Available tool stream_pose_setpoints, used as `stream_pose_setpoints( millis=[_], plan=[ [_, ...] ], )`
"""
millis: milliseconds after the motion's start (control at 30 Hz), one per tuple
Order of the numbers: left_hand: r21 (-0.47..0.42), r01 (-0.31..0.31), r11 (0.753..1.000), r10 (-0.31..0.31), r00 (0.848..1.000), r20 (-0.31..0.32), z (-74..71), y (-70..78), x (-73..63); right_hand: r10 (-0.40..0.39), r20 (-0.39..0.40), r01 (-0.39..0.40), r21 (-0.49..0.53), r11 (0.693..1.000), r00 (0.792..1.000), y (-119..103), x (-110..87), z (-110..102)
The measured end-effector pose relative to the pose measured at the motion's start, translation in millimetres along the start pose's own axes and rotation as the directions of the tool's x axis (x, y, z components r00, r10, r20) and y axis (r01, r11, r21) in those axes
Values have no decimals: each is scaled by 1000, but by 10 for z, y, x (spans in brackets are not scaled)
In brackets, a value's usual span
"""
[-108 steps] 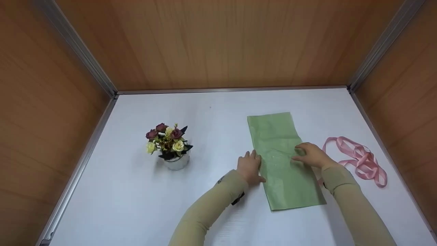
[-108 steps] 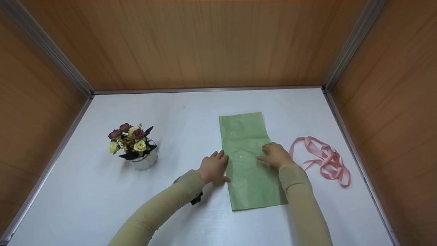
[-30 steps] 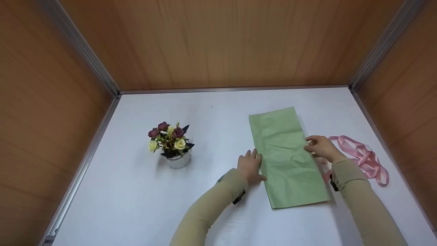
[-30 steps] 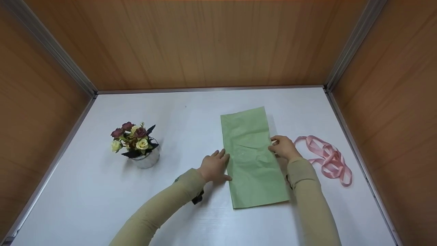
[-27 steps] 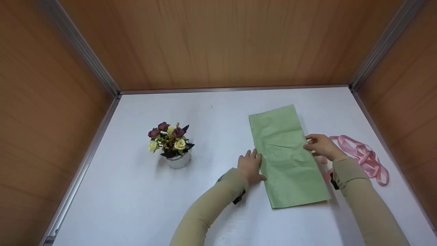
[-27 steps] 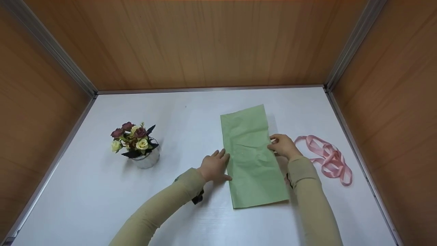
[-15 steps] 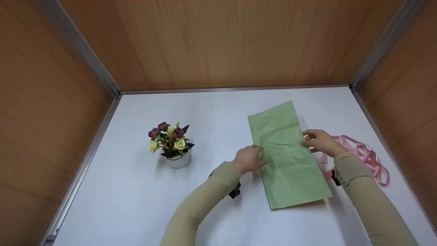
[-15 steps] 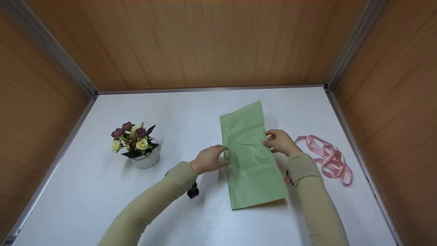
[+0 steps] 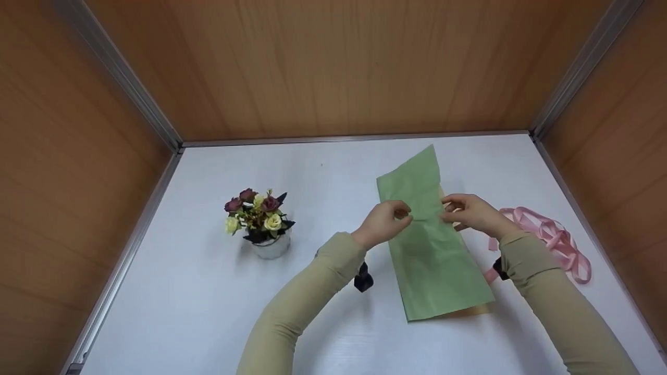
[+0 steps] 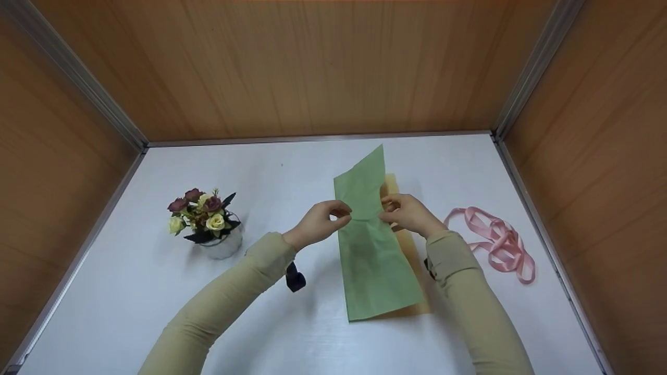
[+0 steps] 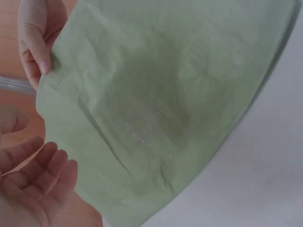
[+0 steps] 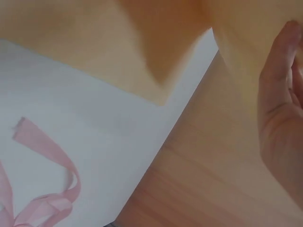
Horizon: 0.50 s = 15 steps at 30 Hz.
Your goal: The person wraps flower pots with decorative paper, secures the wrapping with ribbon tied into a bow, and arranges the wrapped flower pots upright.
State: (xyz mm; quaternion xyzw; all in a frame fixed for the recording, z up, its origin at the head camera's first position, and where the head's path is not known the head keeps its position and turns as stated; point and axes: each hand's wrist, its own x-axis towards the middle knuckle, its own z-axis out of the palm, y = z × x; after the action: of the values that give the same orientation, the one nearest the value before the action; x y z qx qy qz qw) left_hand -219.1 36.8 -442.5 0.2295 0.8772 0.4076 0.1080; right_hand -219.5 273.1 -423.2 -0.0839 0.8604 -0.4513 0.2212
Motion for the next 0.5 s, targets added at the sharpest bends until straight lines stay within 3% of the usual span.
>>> stream_pose_setpoints(
  millis=[167,367,500],
  plan=[
    [-132,7,991,-9,1000,-14,14,25,-2,-57,47,56,23,998,997,-127,15,111],
    [-328,17,945,-45,996,-76,-24,36,-17,-141,79,136,70,988,987,-260,47,282],
    [-377,20,926,-68,991,-116,-58,29,-26,-166,90,158,90,983,982,-305,88,377]
  ],
)
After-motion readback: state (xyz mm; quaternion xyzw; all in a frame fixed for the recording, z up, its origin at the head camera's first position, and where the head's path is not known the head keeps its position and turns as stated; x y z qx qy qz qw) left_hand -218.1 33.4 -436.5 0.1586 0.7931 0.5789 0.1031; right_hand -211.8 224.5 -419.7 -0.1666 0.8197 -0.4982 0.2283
